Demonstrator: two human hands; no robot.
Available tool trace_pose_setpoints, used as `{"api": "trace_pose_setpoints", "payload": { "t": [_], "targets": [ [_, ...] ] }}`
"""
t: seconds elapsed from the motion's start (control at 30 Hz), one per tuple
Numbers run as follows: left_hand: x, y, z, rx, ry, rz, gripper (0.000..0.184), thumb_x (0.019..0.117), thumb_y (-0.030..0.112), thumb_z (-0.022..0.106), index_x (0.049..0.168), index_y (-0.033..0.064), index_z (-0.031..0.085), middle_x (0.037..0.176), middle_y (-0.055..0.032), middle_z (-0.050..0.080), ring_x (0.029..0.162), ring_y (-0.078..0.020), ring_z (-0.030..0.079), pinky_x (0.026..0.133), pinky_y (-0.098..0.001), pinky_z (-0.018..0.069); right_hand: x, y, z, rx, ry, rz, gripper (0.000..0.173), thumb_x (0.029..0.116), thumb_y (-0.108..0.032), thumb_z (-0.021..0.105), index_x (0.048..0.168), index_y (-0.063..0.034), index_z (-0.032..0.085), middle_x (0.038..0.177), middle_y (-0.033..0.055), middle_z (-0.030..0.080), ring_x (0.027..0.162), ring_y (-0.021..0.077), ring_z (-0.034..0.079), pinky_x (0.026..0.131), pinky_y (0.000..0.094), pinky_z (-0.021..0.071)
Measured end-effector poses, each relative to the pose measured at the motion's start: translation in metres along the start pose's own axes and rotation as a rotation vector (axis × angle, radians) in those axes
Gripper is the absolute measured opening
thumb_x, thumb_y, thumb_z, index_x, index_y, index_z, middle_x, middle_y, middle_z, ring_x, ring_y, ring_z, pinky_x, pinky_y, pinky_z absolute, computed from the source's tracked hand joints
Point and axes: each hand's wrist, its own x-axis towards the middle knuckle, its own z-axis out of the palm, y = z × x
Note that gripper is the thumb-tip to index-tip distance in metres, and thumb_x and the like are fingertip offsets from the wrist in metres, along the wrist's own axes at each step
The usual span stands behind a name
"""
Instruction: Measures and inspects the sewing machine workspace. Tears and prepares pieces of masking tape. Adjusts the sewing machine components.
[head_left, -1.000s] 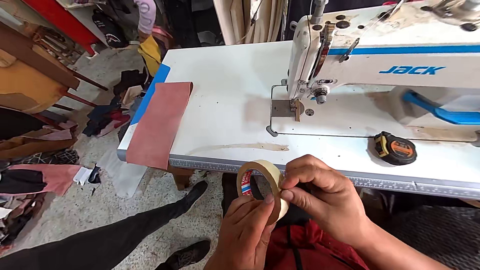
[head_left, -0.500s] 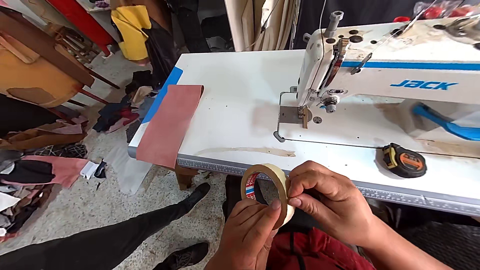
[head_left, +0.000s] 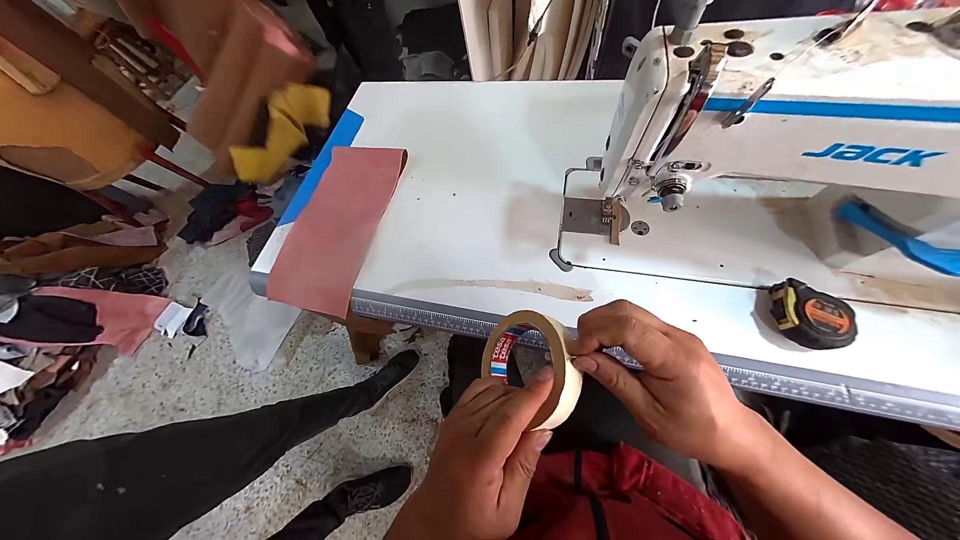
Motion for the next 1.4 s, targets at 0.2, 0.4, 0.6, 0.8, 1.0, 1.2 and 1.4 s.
{"api": "trace_pose_setpoints", "payload": {
  "t": [0.2, 0.4, 0.6, 0.8, 1.0, 1.2, 1.4],
  "targets": [
    [0.002, 0.003, -0.010, -0.043, -0.041, -0.084, 0.039, 0.1078, 0.030, 0.053, 0.140, 0.0086, 0.061, 0.120, -0.0052, 0.073, 0.108, -0.0129, 0.069, 0.099, -0.0341, 0.0559, -0.003, 0.002, 0.011, -0.160, 0.005, -0.050, 0.009, 0.1065, -0.018, 0.053, 0.104, -0.0119, 0.059, 0.108, -0.0011, 0.063, 0.109, 0.0074, 0.064, 0.091, 0.0236, 0.0578],
    [0.004, 0.005, -0.022, -0.281, -0.031, -0.207, 0.038, 0.1069, 0.028, 0.056, 0.135, 0.0042, 0.065, 0.125, -0.0090, 0.071, 0.112, -0.0176, 0.070, 0.096, -0.0378, 0.0613, -0.008, -0.001, 0.015, -0.038, -0.003, 0.121, 0.014, 0.1086, -0.028, 0.050, 0.107, -0.0168, 0.059, 0.101, -0.0075, 0.064, 0.086, -0.0011, 0.063, 0.071, 0.0170, 0.0568],
    [0.012, 0.008, -0.029, -0.478, -0.042, -0.296, 0.036, 0.1069, 0.025, 0.056, 0.131, 0.0005, 0.066, 0.118, -0.0117, 0.073, 0.093, -0.0173, 0.073, 0.080, -0.0329, 0.0647, -0.010, -0.006, 0.008, 0.023, -0.047, 0.191, 0.015, 0.1094, -0.031, 0.048, 0.107, -0.0196, 0.058, 0.099, -0.0095, 0.063, 0.082, -0.0005, 0.062, 0.069, 0.0188, 0.0572],
    [0.016, 0.011, -0.033, -0.623, -0.036, -0.355, 0.035, 0.1059, 0.024, 0.057, 0.129, 0.0001, 0.066, 0.109, -0.0140, 0.073, 0.085, -0.0161, 0.070, 0.074, -0.0286, 0.0612, -0.010, -0.010, 0.007, 0.172, -0.033, 0.225, 0.015, 0.1092, -0.027, 0.049, 0.108, -0.0180, 0.060, 0.110, -0.0057, 0.065, 0.097, 0.0074, 0.066, 0.080, 0.0262, 0.0606],
    [0.015, 0.010, -0.032, -0.529, 0.004, -0.300, 0.034, 0.1060, 0.024, 0.057, 0.130, 0.0024, 0.066, 0.117, -0.0142, 0.072, 0.093, -0.0198, 0.072, 0.079, -0.0331, 0.0634, -0.013, -0.021, 0.012, 0.149, 0.083, 0.320, 0.050, 0.0975, -0.022, 0.072, 0.143, -0.0202, 0.052, 0.102, -0.0083, 0.073, 0.092, 0.0103, 0.073, 0.084, 0.0320, 0.0657],
    [0.013, 0.008, -0.034, -0.541, -0.004, -0.291, 0.032, 0.1052, 0.024, 0.059, 0.131, 0.0063, 0.067, 0.114, -0.0129, 0.072, 0.092, -0.0192, 0.072, 0.080, -0.0324, 0.0631, -0.005, -0.027, 0.010, 0.138, 0.032, 0.325, 0.025, 0.1010, -0.020, 0.064, 0.126, -0.0180, 0.061, 0.095, -0.0089, 0.068, 0.080, 0.0051, 0.067, 0.068, 0.0234, 0.0615],
    [0.012, 0.001, -0.031, -0.770, 0.027, -0.358, 0.034, 0.1034, 0.023, 0.062, 0.129, 0.0015, 0.067, 0.106, -0.0175, 0.071, 0.084, -0.0168, 0.069, 0.074, -0.0285, 0.0592, -0.008, -0.013, 0.021, 0.516, 0.069, 0.314, 0.018, 0.1026, -0.012, 0.057, 0.121, -0.0132, 0.057, 0.103, 0.0052, 0.067, 0.083, 0.0174, 0.068, 0.070, 0.0310, 0.0620]
  ]
}}
